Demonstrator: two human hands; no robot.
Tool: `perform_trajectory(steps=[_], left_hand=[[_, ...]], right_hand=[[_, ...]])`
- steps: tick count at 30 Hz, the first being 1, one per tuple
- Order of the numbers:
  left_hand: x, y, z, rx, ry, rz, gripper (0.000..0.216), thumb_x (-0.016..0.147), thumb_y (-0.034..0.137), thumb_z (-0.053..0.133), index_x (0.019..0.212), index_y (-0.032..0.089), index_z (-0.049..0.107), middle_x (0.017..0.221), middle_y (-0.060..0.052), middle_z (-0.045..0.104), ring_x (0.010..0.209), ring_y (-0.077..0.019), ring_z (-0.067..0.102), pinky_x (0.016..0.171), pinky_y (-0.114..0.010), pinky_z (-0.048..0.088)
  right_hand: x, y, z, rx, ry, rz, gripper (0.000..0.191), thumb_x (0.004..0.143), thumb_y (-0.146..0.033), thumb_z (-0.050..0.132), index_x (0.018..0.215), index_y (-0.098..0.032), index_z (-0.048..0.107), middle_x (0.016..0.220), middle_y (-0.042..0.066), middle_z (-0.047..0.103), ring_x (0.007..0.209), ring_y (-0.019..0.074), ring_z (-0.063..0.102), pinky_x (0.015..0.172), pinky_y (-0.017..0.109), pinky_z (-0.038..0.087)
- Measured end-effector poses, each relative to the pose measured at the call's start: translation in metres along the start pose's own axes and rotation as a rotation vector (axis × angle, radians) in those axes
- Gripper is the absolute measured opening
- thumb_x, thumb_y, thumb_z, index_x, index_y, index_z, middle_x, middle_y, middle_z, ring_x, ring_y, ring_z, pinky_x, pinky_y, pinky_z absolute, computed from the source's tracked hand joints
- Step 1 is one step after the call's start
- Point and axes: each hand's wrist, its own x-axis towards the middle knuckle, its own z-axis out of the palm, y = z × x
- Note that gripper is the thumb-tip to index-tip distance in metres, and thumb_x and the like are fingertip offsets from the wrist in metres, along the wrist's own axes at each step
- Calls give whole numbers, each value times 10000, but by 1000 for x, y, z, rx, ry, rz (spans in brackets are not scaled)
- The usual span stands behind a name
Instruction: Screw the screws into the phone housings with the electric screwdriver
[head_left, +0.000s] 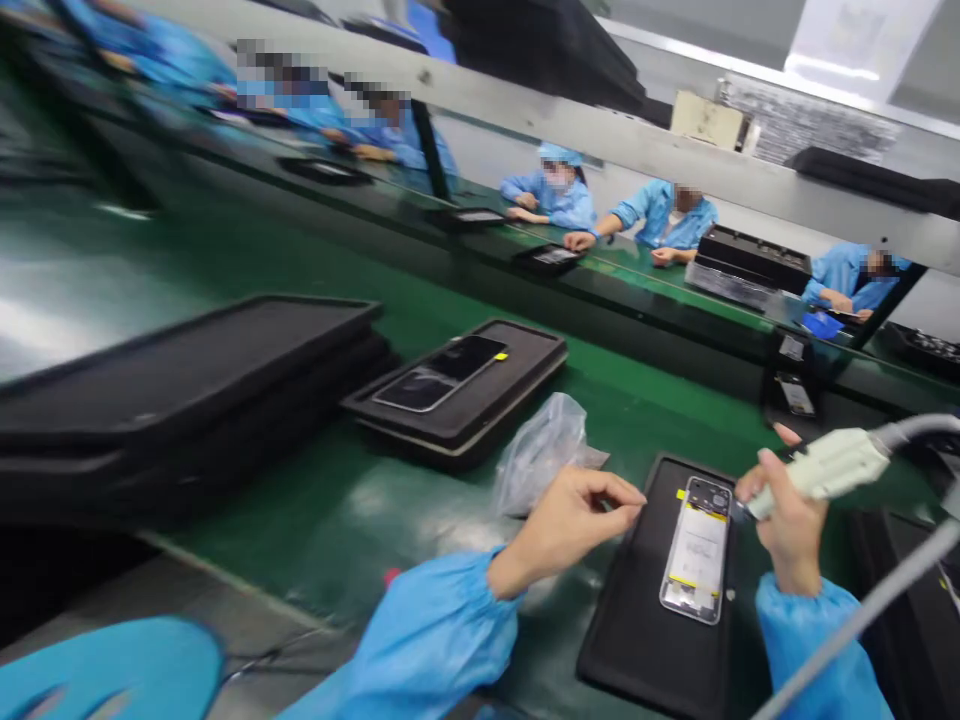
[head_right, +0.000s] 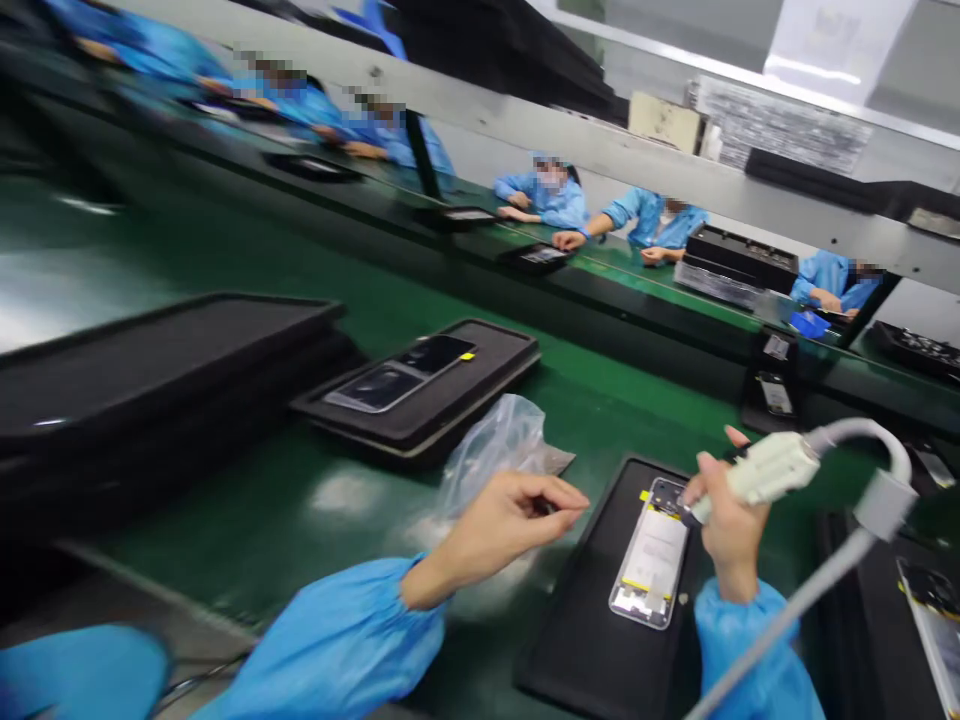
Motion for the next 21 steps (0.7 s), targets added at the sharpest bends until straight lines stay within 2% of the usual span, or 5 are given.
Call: perform_trajectory(steps=[3, 6, 10, 16, 21], left_hand=[[30, -15, 36, -94, -128, -35, 120, 639, 216, 657, 678, 118, 715, 669, -55, 713, 593, -149, 633, 560, -222, 490], [45, -33, 55, -196, -118, -21, 158, 635, 234, 701, 737, 116, 674, 697, -45, 700, 635, -153, 645, 607, -235, 510], [42, -51, 64, -232, -52, -2, 275, 646, 239, 746, 859, 128, 613, 730, -34, 694, 681, -160, 663, 614, -229, 507], [30, -63, 75, -238, -88, 26, 278, 701, 159, 700, 968, 121, 631, 792, -63, 736, 744, -181, 695, 734, -271, 531], [32, -70, 78, -289, -50, 37, 326, 689, 125, 712, 999, 111, 613, 786, -70, 737, 716, -171, 691, 726, -265, 528]], right_hand=[[8, 8, 24, 27, -89, 18, 490, 745, -347, 736, 1100, -185, 440, 461, -90, 521, 377, 128, 484, 417, 236, 410], [10, 17, 34, 48, -101, 34, 387, 738, -360, 738, 939, -193, 451, 462, -86, 522, 359, 131, 495, 385, 233, 411], [10, 26, 34, 33, -143, 48, 359, 742, -365, 726, 901, -193, 455, 465, -88, 514, 352, 133, 498, 377, 236, 415], [5, 33, 25, -84, -129, 76, 392, 770, -317, 722, 1033, -178, 467, 499, -75, 539, 423, 136, 530, 467, 253, 457], [5, 38, 25, -105, -151, 105, 386, 770, -302, 730, 1031, -171, 476, 517, -71, 530, 460, 144, 547, 488, 265, 465]])
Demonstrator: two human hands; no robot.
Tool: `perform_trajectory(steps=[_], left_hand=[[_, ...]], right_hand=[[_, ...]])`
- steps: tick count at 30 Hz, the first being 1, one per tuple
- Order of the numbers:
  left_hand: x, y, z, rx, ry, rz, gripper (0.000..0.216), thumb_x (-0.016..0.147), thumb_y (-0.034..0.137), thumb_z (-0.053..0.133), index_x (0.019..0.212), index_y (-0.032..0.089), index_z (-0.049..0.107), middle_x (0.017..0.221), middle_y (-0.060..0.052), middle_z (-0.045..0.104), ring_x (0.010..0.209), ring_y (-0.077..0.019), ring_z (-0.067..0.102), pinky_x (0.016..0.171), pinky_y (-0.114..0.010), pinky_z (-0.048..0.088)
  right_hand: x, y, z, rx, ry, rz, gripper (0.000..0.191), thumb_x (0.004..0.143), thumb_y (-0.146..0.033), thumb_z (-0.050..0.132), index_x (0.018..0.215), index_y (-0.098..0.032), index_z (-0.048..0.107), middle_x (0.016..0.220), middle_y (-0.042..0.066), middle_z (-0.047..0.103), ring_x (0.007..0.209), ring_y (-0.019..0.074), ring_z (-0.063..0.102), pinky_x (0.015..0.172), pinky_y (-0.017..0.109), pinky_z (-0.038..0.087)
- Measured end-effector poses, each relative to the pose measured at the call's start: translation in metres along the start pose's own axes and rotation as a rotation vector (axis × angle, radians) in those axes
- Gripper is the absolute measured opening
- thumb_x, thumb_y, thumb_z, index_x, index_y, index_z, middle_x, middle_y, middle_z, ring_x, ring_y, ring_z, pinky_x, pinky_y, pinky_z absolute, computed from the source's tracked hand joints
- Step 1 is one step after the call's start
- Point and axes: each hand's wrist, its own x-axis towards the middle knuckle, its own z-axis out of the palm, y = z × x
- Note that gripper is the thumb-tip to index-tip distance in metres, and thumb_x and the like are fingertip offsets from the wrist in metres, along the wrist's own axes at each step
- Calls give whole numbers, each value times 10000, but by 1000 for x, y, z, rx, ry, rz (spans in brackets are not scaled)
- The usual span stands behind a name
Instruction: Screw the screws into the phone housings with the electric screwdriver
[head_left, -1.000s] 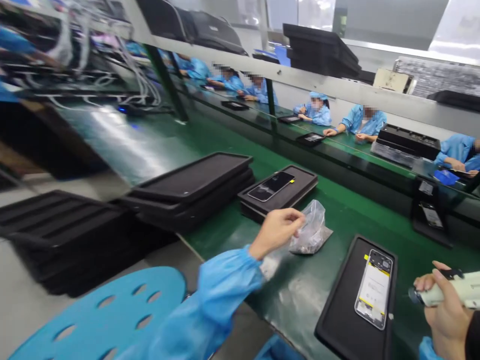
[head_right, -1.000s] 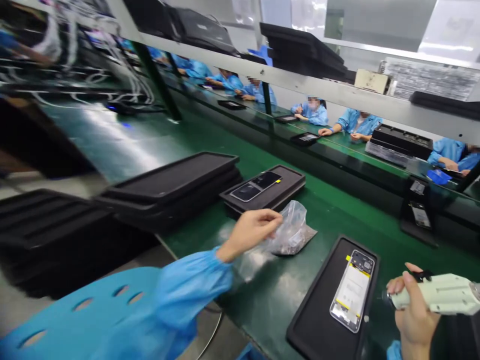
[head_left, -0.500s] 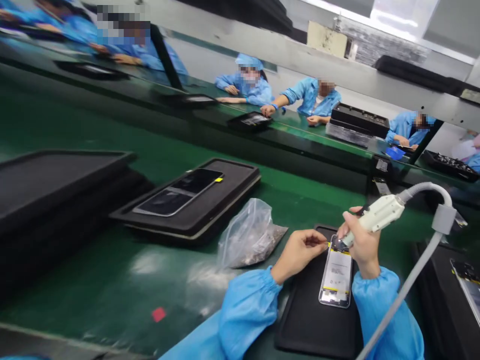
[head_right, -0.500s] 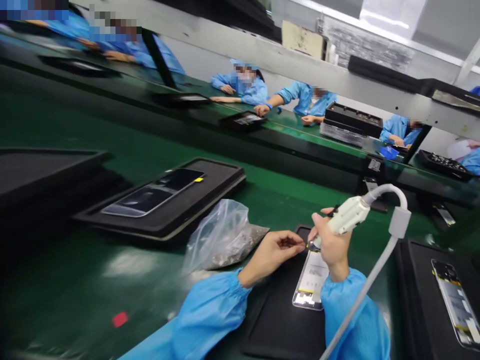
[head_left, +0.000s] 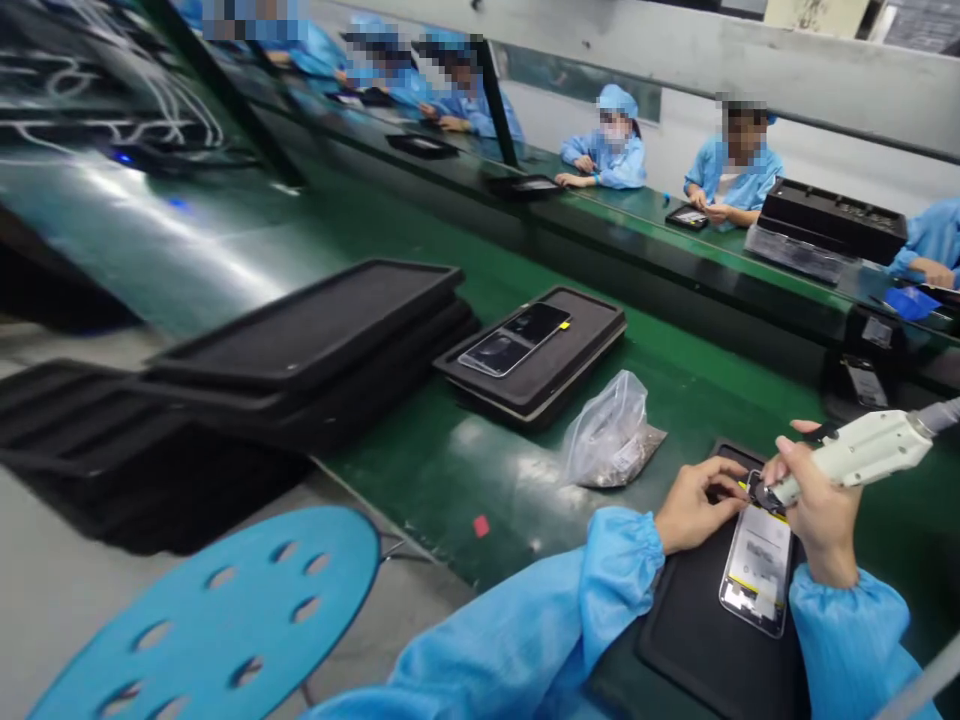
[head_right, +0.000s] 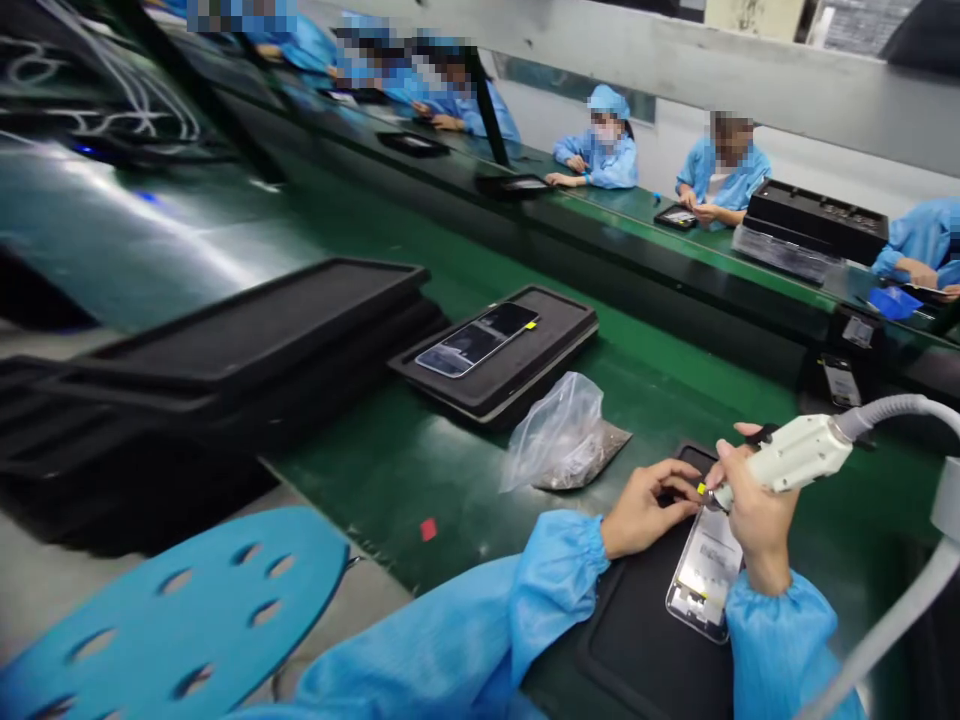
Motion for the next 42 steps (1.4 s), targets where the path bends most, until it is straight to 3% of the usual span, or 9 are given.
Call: perform_trajectory(steps=[27, 30, 33, 36, 38, 42], left_hand=[[-1, 0, 4, -63, 16, 50, 380, 657, 191, 763, 999, 111, 621, 701, -27, 687, 619, -118, 634, 615, -206, 493], [-1, 3, 2, -40, 10, 64, 467, 637, 233, 807, 1048, 120, 617, 765, -46, 707, 684, -142, 655, 654, -224, 502], [2, 7, -6, 136, 9, 183, 556, 588, 300, 857, 1075, 149, 635, 947, -82, 712, 875, -198, 656, 801, -290, 500], [5, 10, -16, 451, -26, 355, 368, 651, 371, 822, 940, 176, 702, 1079, -91, 679, 1094, -260, 572, 985, -387, 403], [5, 10, -19, 651, -119, 407, 248, 727, 397, 763, 875, 201, 732, 1169, -87, 640, 1225, -303, 471, 1070, -468, 298], [4, 10, -16, 913, -310, 366, 389, 781, 474, 686, 1117, 278, 688, 1418, -120, 431, 1360, -406, 257, 1061, -685, 135]], right_hand=[[-3, 5, 6, -105, 10, -29, 380, 752, -295, 743, 1012, -171, 494, 524, -64, 529, 487, 177, 580, 521, 309, 480], [-3, 3, 7, -97, -2, -27, 383, 751, -293, 744, 1007, -177, 484, 523, -66, 530, 484, 174, 576, 533, 316, 486], [-1, 0, 5, -105, 16, -46, 387, 746, -288, 747, 999, -180, 474, 520, -64, 541, 459, 159, 554, 527, 308, 482], [5, -1, -1, -137, 76, -88, 396, 725, -284, 761, 984, -170, 484, 509, -55, 551, 446, 145, 536, 518, 290, 472], [11, -1, -5, -149, 122, -109, 401, 702, -279, 772, 964, -168, 489, 495, -57, 548, 432, 143, 530, 498, 279, 464], [27, 7, -9, -156, 188, -123, 397, 678, -285, 770, 944, -171, 497, 488, -62, 548, 391, 143, 515, 442, 265, 449]])
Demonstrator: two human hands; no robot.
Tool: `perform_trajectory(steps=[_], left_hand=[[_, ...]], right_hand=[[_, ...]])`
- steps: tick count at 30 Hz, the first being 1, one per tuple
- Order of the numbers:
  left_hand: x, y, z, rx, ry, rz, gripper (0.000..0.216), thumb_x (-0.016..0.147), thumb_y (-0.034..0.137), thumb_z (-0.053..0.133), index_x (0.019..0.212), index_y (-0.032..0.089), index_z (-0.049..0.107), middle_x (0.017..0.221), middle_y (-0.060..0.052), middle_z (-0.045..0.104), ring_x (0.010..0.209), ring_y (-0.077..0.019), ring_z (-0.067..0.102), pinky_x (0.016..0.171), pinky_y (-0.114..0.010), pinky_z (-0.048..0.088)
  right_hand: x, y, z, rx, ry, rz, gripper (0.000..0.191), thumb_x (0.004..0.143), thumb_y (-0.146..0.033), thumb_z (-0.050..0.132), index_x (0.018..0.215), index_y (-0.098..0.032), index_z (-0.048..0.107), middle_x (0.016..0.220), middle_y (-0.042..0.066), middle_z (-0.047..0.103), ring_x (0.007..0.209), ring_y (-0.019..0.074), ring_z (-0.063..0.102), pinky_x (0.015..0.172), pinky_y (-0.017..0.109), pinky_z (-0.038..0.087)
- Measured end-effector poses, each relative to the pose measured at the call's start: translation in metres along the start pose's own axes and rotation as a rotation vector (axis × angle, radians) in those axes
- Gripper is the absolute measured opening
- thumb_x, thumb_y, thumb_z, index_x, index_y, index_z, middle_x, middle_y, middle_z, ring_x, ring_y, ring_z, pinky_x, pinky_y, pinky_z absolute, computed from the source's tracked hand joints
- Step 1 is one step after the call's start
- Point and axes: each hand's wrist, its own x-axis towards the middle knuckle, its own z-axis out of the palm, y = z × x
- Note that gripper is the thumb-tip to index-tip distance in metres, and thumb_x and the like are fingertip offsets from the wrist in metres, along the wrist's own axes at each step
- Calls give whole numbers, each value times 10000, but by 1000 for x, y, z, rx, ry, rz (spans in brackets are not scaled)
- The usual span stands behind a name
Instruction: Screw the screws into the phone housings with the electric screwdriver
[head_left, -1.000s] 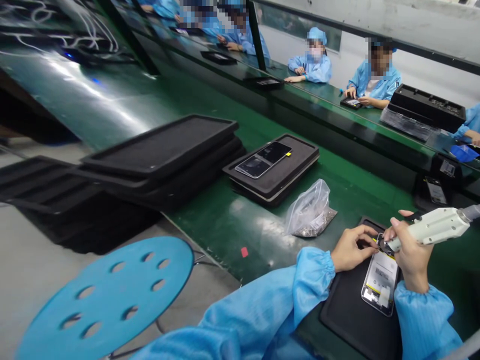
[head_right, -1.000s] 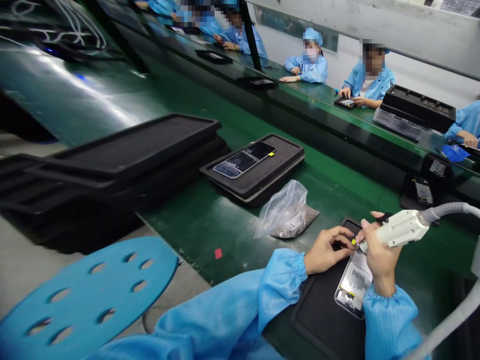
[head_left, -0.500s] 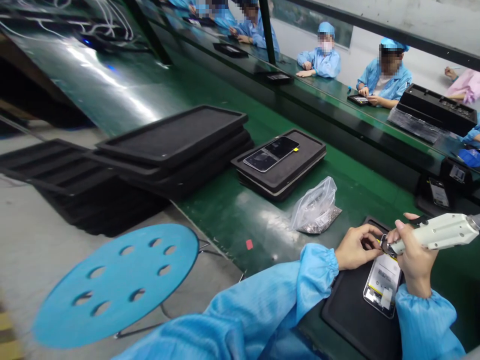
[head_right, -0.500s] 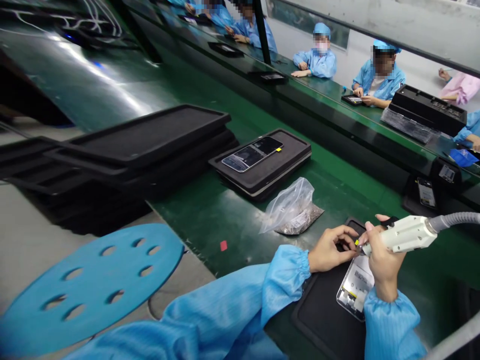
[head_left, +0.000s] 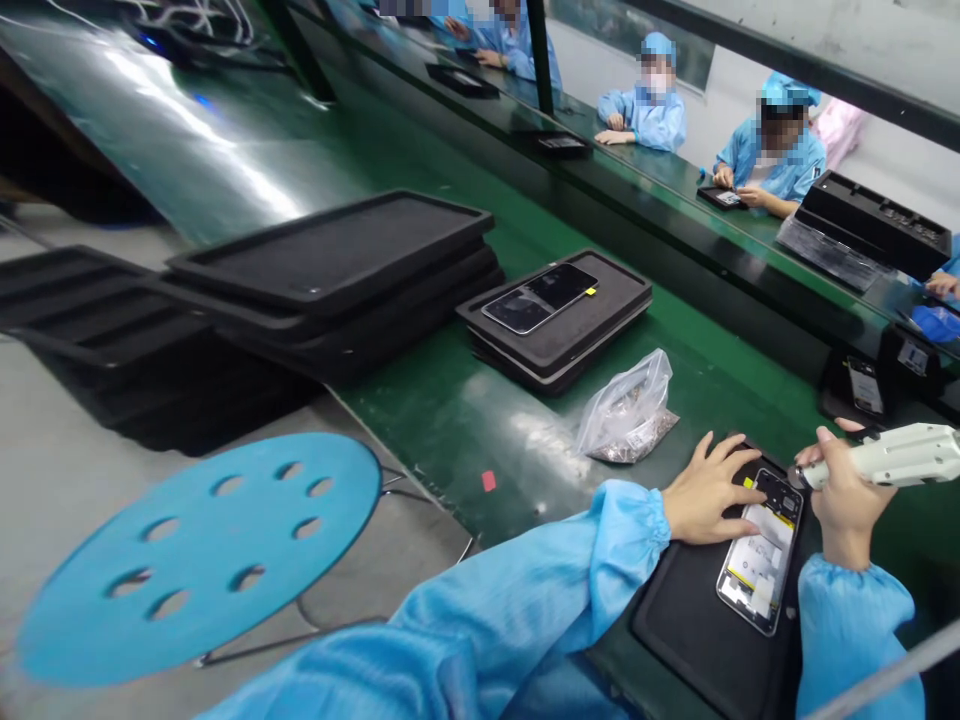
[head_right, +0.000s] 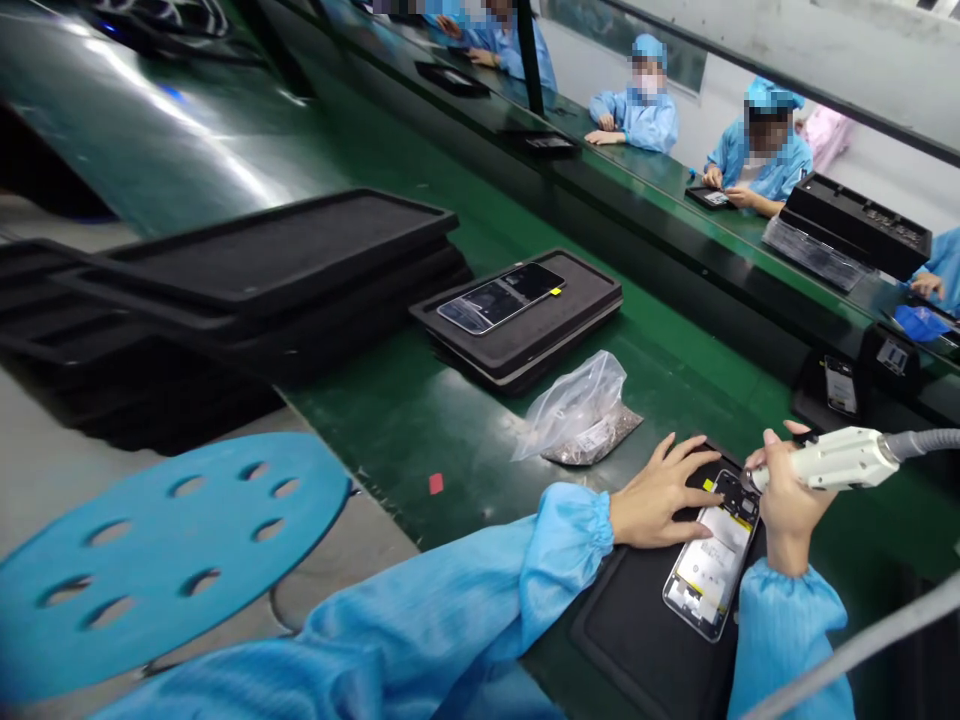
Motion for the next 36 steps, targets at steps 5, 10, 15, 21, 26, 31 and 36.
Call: perform_trajectory(steps=[5, 10, 15, 21, 26, 31, 36], left_hand=[[2, 3, 1, 72, -102, -35, 438, 840, 468, 602, 1246, 303, 603, 1475, -142, 335, 1389, -435, 164, 997, -767, 139], [3, 2, -1, 72, -141, -42, 437, 859, 473, 572, 1258, 296, 593, 1476, -158, 326, 1402, -421, 137, 1000, -761, 144], [3, 3, -3, 58, -141, -44, 440, 855, 471, 580, 1253, 285, 599, 1481, -163, 316, 1406, -423, 118, 1006, -758, 127], [3, 3, -3, 40, -152, -47, 443, 853, 466, 586, 1257, 282, 597, 1491, -169, 300, 1410, -424, 101, 1005, -761, 118], [2, 3, -3, 31, -145, -46, 448, 854, 468, 584, 1261, 281, 594, 1499, -150, 295, 1409, -430, 98, 1010, -762, 96], [2, 5, -6, 41, -173, -55, 454, 865, 473, 566, 1277, 283, 581, 1500, -156, 287, 1414, -420, 84, 1016, -753, 111], [2, 5, -6, 38, -171, -60, 458, 861, 470, 572, 1284, 295, 572, 1503, -142, 287, 1415, -418, 87, 1016, -755, 114]], right_hand=[[13, 18, 8, -41, -36, 0, 385, 675, -326, 772, 916, -164, 519, 485, -57, 545, 395, 149, 523, 444, 271, 456], [14, 31, 11, -74, -59, 5, 369, 661, -311, 781, 891, -147, 542, 471, -49, 544, 404, 154, 530, 458, 274, 455], [14, 34, 11, -78, -57, 10, 363, 668, -303, 776, 898, -156, 537, 475, -48, 551, 401, 153, 530, 453, 267, 449], [13, 35, 12, -78, -64, 16, 354, 669, -294, 775, 892, -154, 539, 474, -45, 552, 399, 153, 527, 440, 259, 437], [13, 37, 12, -81, -61, 15, 349, 670, -295, 771, 890, -154, 540, 476, -50, 550, 398, 149, 526, 453, 263, 446], [12, 39, 13, -93, -68, 16, 335, 669, -280, 760, 883, -153, 537, 469, -45, 552, 398, 150, 524, 453, 261, 437], [9, 39, 14, -93, -91, 30, 313, 657, -277, 749, 845, -154, 530, 479, -38, 559, 406, 148, 527, 463, 265, 442]])
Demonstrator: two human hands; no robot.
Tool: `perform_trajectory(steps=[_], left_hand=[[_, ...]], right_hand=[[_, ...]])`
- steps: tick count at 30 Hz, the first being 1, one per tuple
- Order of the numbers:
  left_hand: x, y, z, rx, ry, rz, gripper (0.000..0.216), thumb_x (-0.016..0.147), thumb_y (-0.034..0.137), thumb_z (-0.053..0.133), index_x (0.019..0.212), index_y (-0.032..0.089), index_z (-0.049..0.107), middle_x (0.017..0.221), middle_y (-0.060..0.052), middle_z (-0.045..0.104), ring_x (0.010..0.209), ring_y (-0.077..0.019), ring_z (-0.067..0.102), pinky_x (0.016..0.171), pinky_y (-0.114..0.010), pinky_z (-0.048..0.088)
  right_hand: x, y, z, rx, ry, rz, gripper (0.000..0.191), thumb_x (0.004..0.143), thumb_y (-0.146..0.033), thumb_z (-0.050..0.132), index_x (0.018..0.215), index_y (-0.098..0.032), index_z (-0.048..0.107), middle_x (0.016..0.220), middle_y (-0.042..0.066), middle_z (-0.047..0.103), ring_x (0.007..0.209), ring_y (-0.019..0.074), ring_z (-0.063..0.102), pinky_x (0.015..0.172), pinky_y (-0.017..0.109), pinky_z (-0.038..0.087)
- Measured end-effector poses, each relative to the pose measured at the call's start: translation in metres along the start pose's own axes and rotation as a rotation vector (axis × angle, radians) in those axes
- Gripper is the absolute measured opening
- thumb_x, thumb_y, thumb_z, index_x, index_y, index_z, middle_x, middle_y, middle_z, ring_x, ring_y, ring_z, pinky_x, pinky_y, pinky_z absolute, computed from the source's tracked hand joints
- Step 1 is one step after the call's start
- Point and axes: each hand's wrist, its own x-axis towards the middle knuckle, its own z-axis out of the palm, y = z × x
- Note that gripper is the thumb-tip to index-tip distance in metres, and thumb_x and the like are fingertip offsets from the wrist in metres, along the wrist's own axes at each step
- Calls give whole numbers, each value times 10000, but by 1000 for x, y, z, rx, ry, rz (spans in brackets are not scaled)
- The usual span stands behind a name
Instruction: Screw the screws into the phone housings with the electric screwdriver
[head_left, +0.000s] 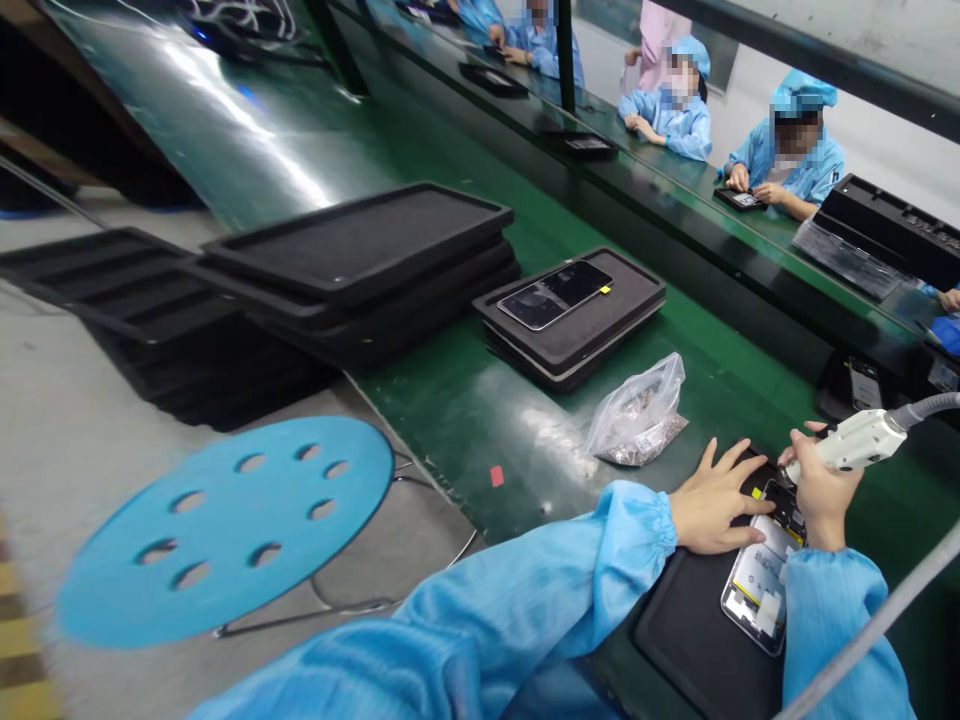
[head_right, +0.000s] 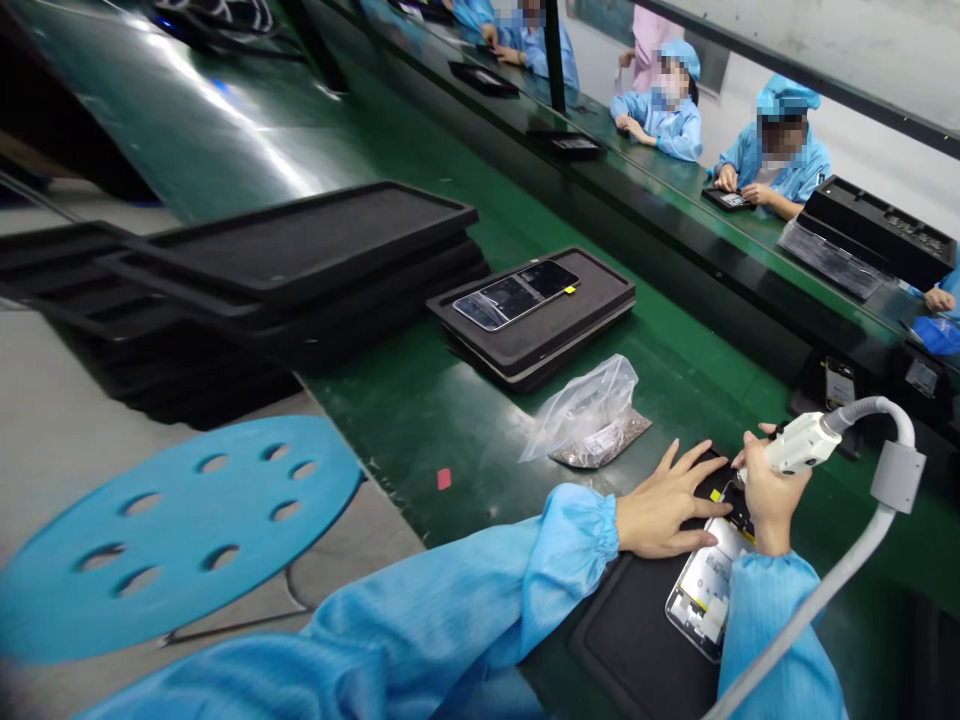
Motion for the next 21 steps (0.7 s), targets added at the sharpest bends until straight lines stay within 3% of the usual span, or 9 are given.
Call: perform_trajectory(steps=[9, 13, 15, 18, 20, 21], left_hand=[[2, -3, 3, 26, 21, 7, 454, 852, 465, 592, 1275, 300, 578, 1495, -146, 305, 1410, -423, 116, 1008, -760, 136], [0, 4, 5, 94, 91, 39, 414, 845, 465, 608, 1219, 288, 622, 1458, -154, 374, 1379, -449, 202, 968, -770, 217], [-13, 11, -3, 130, 253, 119, 336, 861, 404, 608, 1152, 244, 658, 1383, -149, 474, 1333, -400, 332, 995, -681, 318], [-48, 12, -33, 153, 716, 168, 200, 901, 217, 547, 1054, 204, 675, 1147, -102, 633, 1118, -226, 550, 953, -413, 470], [-72, -2, -61, 213, 1018, 0, 189, 885, 136, 532, 976, 197, 686, 1015, -79, 652, 982, -187, 582, 885, -359, 498], [-82, -12, -74, 260, 1066, -123, 176, 874, 135, 539, 930, 190, 696, 1003, -82, 646, 969, -197, 576, 875, -368, 500]], right_hand=[[-1, 7, -3, 11, 14, 5, 300, 667, -279, 722, 834, -166, 500, 470, -46, 556, 410, 139, 524, 484, 263, 449], [-2, -5, -7, 24, 29, -20, 333, 662, -271, 740, 885, -157, 520, 487, -41, 572, 422, 146, 528, 469, 263, 446], [-2, -22, -12, 44, 45, -71, 361, 661, -264, 752, 922, -158, 526, 505, -48, 581, 428, 145, 532, 484, 273, 460], [-5, -53, -25, 109, 86, -192, 361, 666, -235, 758, 938, -159, 534, 498, -63, 563, 430, 148, 529, 513, 304, 484], [-9, -73, -34, 167, 124, -257, 352, 663, -204, 753, 934, -157, 533, 489, -64, 550, 441, 155, 522, 525, 326, 491], [-12, -82, -39, 191, 146, -274, 355, 663, -192, 747, 941, -157, 529, 492, -62, 551, 448, 157, 517, 532, 335, 492]])
